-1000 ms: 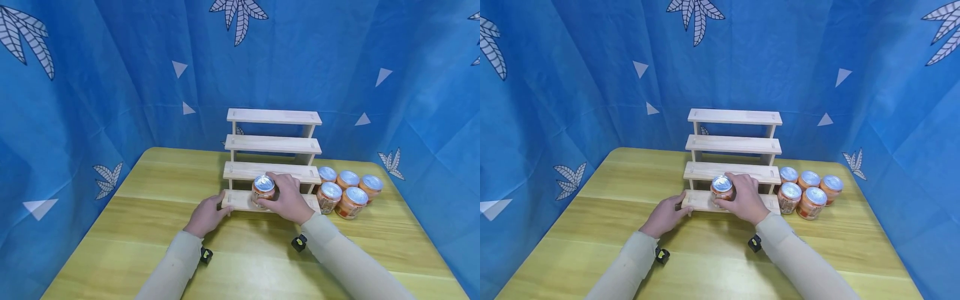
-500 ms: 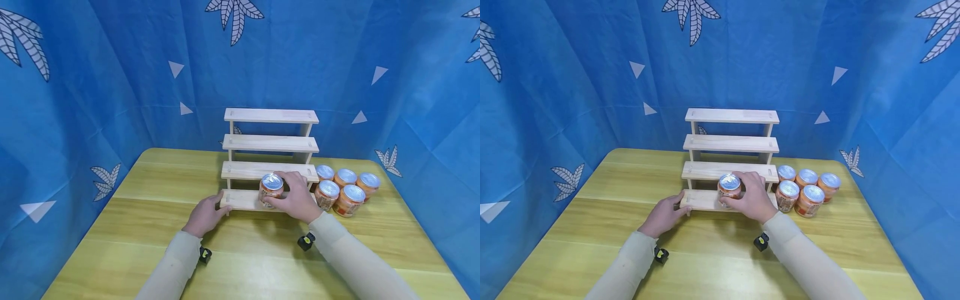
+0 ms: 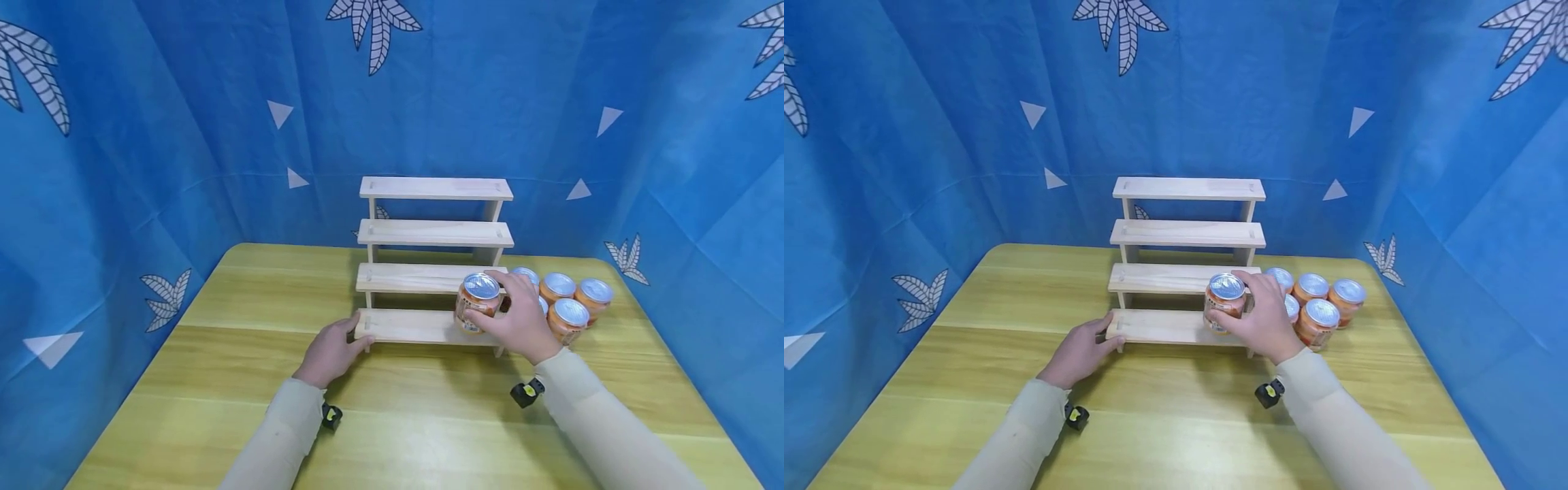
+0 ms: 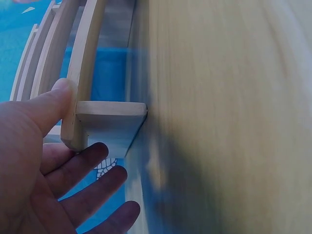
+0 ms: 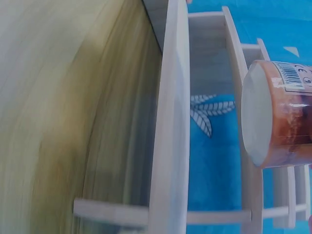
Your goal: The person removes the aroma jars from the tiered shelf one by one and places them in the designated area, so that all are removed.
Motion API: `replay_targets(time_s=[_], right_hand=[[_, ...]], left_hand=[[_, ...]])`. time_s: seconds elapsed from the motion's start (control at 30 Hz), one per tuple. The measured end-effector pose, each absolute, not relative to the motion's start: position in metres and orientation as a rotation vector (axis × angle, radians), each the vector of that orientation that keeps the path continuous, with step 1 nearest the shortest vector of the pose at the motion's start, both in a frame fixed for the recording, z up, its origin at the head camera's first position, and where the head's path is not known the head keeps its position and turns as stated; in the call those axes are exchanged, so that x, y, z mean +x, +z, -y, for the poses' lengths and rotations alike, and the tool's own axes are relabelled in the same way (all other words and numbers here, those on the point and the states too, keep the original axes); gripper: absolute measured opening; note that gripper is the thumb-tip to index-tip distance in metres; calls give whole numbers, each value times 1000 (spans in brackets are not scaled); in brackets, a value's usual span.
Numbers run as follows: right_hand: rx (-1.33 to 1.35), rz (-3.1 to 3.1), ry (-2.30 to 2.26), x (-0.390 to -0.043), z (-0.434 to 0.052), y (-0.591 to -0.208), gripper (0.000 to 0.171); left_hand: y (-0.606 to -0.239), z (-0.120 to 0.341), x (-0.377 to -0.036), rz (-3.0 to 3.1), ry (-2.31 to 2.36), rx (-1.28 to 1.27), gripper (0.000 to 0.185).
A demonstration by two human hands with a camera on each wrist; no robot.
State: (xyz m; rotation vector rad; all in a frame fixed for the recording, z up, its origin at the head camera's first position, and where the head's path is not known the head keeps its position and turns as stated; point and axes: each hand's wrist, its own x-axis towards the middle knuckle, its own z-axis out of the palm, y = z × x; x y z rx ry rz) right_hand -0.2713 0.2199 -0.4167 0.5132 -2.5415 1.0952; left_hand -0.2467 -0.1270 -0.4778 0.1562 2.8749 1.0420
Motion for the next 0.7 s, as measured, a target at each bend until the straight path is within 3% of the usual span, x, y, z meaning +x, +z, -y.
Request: replay_targets(time_s=[0.7], right_hand=[[200,2499,1000,-261,-303,-392,74]], left_hand=[[-477,129,-247,-2858,1044,178,76]])
